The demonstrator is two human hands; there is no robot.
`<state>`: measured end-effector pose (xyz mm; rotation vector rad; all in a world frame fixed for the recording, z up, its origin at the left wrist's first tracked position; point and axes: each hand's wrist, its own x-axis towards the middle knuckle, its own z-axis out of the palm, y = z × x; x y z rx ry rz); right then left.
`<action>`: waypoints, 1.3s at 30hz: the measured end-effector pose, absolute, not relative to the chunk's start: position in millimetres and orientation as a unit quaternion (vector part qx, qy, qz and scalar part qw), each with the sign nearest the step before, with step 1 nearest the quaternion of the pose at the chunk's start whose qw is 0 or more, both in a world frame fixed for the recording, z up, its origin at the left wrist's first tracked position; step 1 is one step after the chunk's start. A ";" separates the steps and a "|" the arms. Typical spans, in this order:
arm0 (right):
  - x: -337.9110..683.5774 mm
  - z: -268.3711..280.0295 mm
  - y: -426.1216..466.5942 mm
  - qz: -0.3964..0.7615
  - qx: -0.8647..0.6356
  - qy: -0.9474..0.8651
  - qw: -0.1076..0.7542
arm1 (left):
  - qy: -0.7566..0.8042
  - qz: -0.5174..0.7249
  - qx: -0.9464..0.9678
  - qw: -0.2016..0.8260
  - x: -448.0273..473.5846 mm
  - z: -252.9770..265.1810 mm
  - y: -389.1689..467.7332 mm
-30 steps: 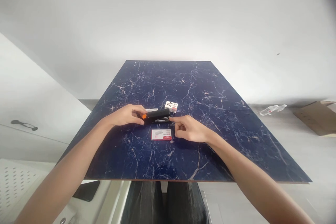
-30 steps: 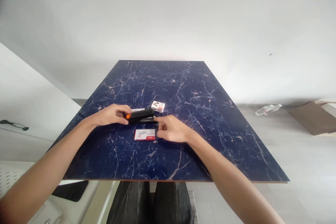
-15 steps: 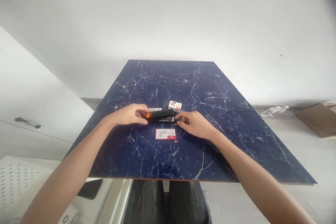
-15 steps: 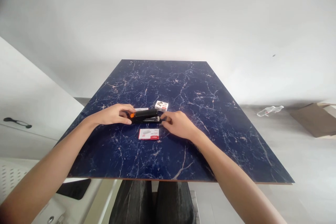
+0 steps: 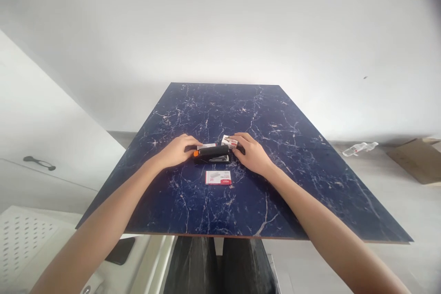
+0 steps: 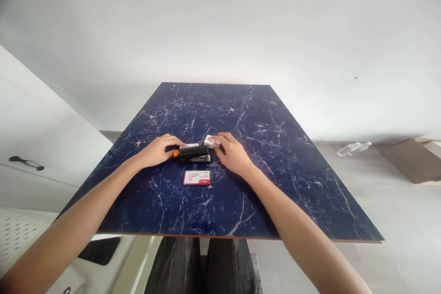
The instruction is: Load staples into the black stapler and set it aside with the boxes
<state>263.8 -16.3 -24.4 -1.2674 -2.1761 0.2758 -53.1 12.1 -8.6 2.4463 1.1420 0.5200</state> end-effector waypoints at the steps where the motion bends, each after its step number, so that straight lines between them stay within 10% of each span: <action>1: 265.1 -22.5 -18.8 0.105 -0.486 -0.813 0.304 | 0.406 0.186 0.874 0.191 -52.7 -9.3 11.9; 21: 273.0 31.2 -57.5 0.254 -0.464 -0.837 0.142 | 0.378 0.068 0.913 0.139 -16.8 10.3 -32.8; 39: 211.2 7.7 -135.3 0.035 -0.681 -0.727 0.080 | 0.437 0.016 0.893 0.108 -4.4 8.7 -45.4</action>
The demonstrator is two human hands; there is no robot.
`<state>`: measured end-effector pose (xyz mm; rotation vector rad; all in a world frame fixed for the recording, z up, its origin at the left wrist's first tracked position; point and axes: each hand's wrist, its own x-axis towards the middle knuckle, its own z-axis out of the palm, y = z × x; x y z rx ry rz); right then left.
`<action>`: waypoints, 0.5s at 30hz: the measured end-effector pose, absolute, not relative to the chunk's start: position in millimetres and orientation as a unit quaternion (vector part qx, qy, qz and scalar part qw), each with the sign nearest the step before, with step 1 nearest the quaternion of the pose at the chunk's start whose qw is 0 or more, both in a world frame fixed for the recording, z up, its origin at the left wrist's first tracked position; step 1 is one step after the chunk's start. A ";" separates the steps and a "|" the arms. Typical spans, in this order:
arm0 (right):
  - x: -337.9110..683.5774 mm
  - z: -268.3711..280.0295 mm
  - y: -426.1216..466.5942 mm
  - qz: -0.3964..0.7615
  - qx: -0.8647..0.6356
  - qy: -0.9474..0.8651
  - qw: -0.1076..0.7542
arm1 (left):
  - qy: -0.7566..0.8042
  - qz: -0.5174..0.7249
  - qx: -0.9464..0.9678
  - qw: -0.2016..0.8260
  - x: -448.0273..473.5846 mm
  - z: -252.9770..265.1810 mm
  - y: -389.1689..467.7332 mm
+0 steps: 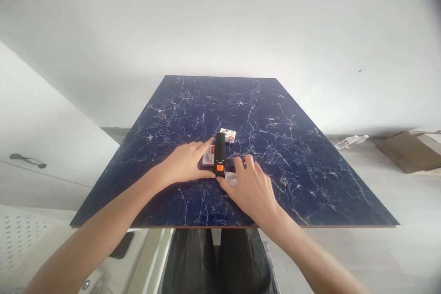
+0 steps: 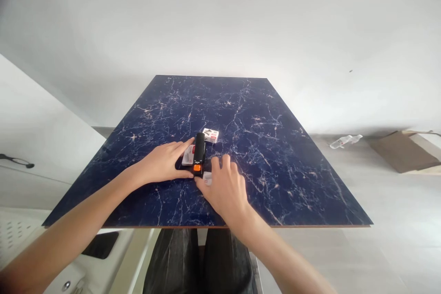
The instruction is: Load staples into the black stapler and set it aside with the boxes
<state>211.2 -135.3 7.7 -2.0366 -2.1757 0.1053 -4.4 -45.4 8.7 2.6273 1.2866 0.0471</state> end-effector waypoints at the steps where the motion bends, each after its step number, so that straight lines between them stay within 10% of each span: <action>1: 213.2 7.0 -135.5 0.037 -0.676 -0.730 0.090 | 0.442 0.019 0.891 0.103 -1.6 6.6 -44.8; 15: 248.9 40.6 -110.7 0.126 -0.568 -0.778 0.238 | 0.444 0.178 0.862 0.171 -32.1 12.6 -21.7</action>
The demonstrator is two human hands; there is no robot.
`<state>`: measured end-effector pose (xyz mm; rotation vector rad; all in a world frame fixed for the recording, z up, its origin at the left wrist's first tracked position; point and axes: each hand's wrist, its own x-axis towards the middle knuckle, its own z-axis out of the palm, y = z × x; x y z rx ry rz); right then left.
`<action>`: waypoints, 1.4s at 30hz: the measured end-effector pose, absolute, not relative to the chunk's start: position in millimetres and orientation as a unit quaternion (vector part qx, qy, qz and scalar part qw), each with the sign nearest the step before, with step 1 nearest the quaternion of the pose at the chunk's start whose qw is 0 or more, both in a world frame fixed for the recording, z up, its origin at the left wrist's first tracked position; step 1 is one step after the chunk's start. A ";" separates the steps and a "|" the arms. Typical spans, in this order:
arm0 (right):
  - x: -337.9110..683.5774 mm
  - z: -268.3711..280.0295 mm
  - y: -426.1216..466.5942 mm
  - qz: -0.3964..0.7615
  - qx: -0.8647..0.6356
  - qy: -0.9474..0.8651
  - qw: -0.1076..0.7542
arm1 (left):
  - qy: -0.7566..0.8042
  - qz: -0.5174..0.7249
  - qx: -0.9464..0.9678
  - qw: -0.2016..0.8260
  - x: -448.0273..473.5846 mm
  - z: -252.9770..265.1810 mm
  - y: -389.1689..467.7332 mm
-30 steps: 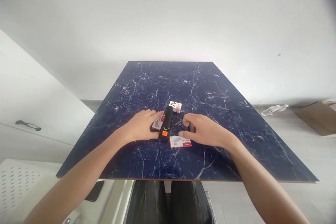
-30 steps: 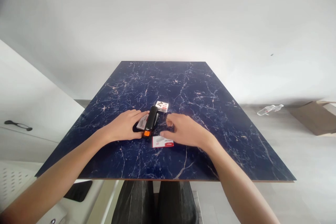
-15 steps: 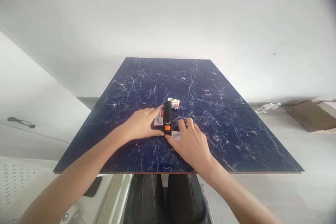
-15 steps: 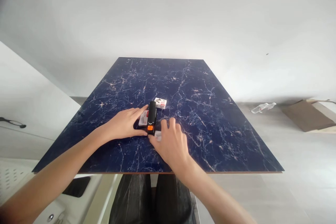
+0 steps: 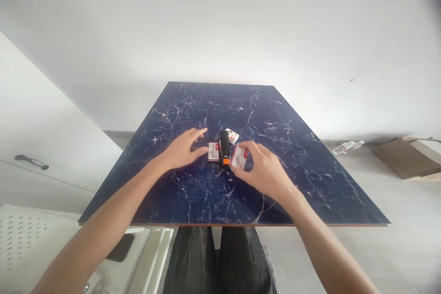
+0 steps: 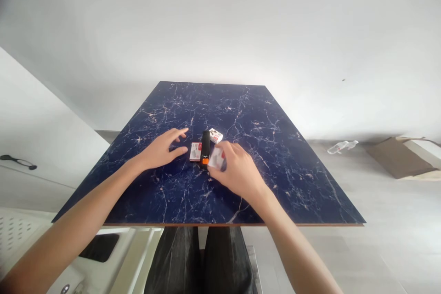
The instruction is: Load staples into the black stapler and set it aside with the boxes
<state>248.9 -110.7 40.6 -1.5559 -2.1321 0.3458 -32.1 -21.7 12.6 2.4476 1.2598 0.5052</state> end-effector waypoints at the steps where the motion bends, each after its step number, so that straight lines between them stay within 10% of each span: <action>1: 241.3 46.9 -99.5 0.113 -0.530 -0.801 0.256 | 0.443 0.203 0.855 0.177 -36.1 13.7 -18.4; 9: 196.1 54.4 -18.4 0.116 -0.404 -0.891 0.173 | 0.407 0.189 0.856 0.257 -42.7 -2.9 -9.3; 14: 241.9 49.6 -3.7 0.136 -0.459 -0.823 0.305 | 0.412 0.157 0.865 0.239 -30.5 -9.6 -8.3; 30: 278.3 6.3 31.4 0.281 -0.480 -0.815 0.160 | 0.428 0.133 0.856 0.256 -13.5 -1.5 -22.0; 42: 266.9 2.4 31.4 0.221 -0.574 -0.717 0.329 | 0.438 0.240 0.836 0.230 -15.9 -2.1 -17.9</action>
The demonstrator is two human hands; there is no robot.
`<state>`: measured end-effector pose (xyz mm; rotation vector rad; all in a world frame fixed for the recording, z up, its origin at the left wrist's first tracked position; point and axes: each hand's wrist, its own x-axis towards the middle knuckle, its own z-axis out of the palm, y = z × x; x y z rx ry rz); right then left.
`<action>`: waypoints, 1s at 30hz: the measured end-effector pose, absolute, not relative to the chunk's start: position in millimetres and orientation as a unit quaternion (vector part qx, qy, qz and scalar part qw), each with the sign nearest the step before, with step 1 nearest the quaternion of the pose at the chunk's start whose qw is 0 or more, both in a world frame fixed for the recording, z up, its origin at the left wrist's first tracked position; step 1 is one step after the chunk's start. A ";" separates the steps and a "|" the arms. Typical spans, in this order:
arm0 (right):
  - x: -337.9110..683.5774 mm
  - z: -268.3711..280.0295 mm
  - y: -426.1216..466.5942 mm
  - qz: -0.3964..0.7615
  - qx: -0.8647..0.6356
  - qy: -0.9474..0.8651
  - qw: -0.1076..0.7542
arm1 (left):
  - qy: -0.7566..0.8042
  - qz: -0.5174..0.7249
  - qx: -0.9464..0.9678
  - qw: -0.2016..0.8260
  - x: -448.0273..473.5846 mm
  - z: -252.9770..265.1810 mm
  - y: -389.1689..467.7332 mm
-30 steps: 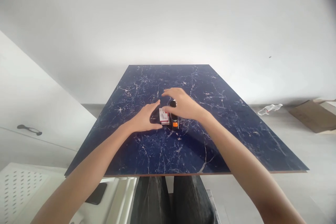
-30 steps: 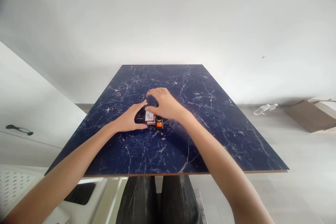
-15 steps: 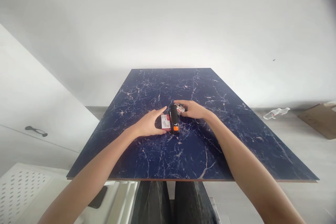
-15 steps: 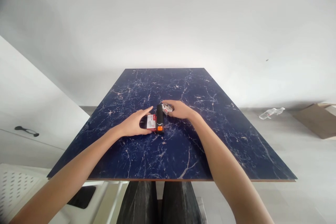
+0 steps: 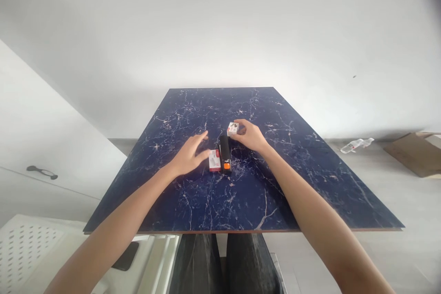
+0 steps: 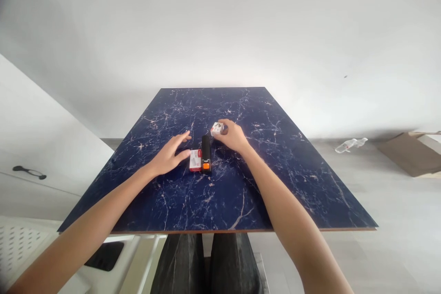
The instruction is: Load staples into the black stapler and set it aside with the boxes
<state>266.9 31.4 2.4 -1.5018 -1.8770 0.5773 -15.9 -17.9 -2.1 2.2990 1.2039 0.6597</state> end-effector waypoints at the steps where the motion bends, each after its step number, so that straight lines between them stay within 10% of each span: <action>1: 262.0 8.3 31.9 0.205 -0.568 -0.715 0.353 | 0.457 0.268 0.818 0.224 -15.9 -2.9 -14.7; 12: 199.0 47.9 52.6 0.265 -0.438 -0.851 0.117 | 0.485 0.273 0.803 0.211 -24.7 -18.1 2.9; 30: 257.4 -18.2 -13.1 0.431 -0.486 -0.682 0.337 | 0.387 0.228 0.861 0.237 -0.6 -8.8 39.6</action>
